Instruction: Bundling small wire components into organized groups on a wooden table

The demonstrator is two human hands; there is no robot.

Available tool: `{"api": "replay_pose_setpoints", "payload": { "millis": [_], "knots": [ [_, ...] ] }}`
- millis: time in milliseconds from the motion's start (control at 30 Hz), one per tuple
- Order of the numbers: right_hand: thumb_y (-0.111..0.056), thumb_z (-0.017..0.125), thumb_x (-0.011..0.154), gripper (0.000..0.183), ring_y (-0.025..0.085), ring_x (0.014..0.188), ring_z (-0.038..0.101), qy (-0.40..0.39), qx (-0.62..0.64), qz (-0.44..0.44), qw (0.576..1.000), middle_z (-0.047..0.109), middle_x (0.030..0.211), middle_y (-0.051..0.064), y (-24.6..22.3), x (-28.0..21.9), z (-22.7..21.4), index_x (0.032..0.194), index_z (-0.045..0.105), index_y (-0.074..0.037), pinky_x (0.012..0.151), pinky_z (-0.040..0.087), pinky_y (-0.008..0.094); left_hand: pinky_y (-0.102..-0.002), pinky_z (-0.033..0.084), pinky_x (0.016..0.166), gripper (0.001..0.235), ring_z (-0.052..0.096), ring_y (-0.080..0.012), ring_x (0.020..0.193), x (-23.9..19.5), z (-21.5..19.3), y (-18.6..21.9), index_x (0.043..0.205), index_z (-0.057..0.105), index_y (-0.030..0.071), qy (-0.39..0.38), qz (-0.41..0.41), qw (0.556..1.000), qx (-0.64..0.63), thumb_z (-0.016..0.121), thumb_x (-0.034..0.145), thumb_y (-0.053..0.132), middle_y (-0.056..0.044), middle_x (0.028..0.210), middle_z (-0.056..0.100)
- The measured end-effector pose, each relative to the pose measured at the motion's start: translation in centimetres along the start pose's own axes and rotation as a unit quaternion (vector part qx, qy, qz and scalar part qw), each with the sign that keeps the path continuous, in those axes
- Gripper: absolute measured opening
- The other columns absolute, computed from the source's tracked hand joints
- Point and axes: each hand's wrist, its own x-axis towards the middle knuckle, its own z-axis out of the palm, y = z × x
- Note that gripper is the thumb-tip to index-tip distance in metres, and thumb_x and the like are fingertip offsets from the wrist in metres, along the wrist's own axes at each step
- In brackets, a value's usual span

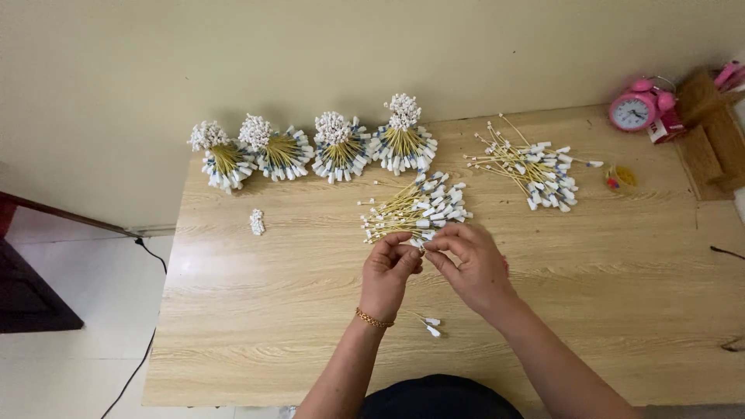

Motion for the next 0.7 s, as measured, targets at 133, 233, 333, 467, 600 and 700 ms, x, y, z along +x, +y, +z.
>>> {"api": "replay_pose_setpoints", "payload": {
  "millis": [133,233,333,467,600,700],
  "knots": [
    [-0.012,0.077,0.078,0.008,0.023,0.085,0.063,0.001,-0.002,-0.074,0.997,0.068,0.086,0.000,0.6,1.3,-0.5,0.084,0.074,-0.017,0.077,0.051,0.036,-0.025,0.061,0.065,0.035,0.065,-0.0122,0.072,0.0,1.1,0.7,0.120,0.060,0.004,-0.009,0.016,1.000,-0.001,0.066,0.087,-0.003,-0.009,0.083,0.069],
    [-0.011,0.076,0.078,0.009,0.023,0.081,0.066,-0.018,0.031,-0.038,0.999,0.070,0.085,0.001,-0.4,1.4,-1.6,0.085,0.075,-0.017,0.076,0.052,0.036,-0.025,0.061,0.066,0.037,0.066,-0.0129,0.073,0.2,1.8,1.1,0.122,0.060,0.004,-0.021,0.022,1.000,0.004,0.066,0.086,-0.004,-0.009,0.083,0.070],
    [-0.010,0.075,0.079,0.009,0.024,0.079,0.067,-0.042,0.070,0.029,0.996,0.071,0.085,0.005,0.0,1.3,-1.9,0.086,0.076,-0.016,0.074,0.052,0.036,-0.025,0.060,0.067,0.038,0.067,-0.0139,0.074,0.5,2.1,1.4,0.122,0.060,0.004,-0.044,0.025,0.999,0.011,0.066,0.086,-0.005,-0.011,0.083,0.071],
    [-0.006,0.076,0.078,0.008,0.015,0.072,0.062,-0.067,0.177,0.083,0.978,0.068,0.079,0.009,1.4,1.4,-1.3,0.086,0.077,-0.009,0.068,0.052,0.031,-0.026,0.060,0.067,0.039,0.069,-0.0167,0.077,1.1,1.4,0.8,0.123,0.059,0.004,-0.068,0.017,0.998,0.002,0.065,0.086,-0.006,-0.012,0.083,0.071],
    [-0.003,0.079,0.075,0.013,0.016,0.071,0.063,-0.073,0.241,0.109,0.962,0.067,0.077,0.009,1.6,1.0,0.1,0.088,0.076,-0.004,0.065,0.052,0.030,-0.026,0.061,0.068,0.040,0.070,-0.0173,0.078,0.6,0.2,1.7,0.125,0.058,0.004,-0.070,-0.003,0.997,-0.028,0.065,0.086,-0.005,-0.011,0.085,0.071],
    [-0.004,0.080,0.075,0.016,0.018,0.076,0.065,-0.062,0.239,0.120,0.961,0.068,0.079,0.010,1.7,0.3,0.5,0.090,0.076,-0.004,0.070,0.052,0.032,-0.027,0.061,0.070,0.042,0.071,-0.0185,0.079,0.7,0.1,2.0,0.126,0.057,0.003,-0.095,-0.011,0.995,-0.035,0.065,0.086,-0.005,-0.013,0.087,0.072]
  ]
}}
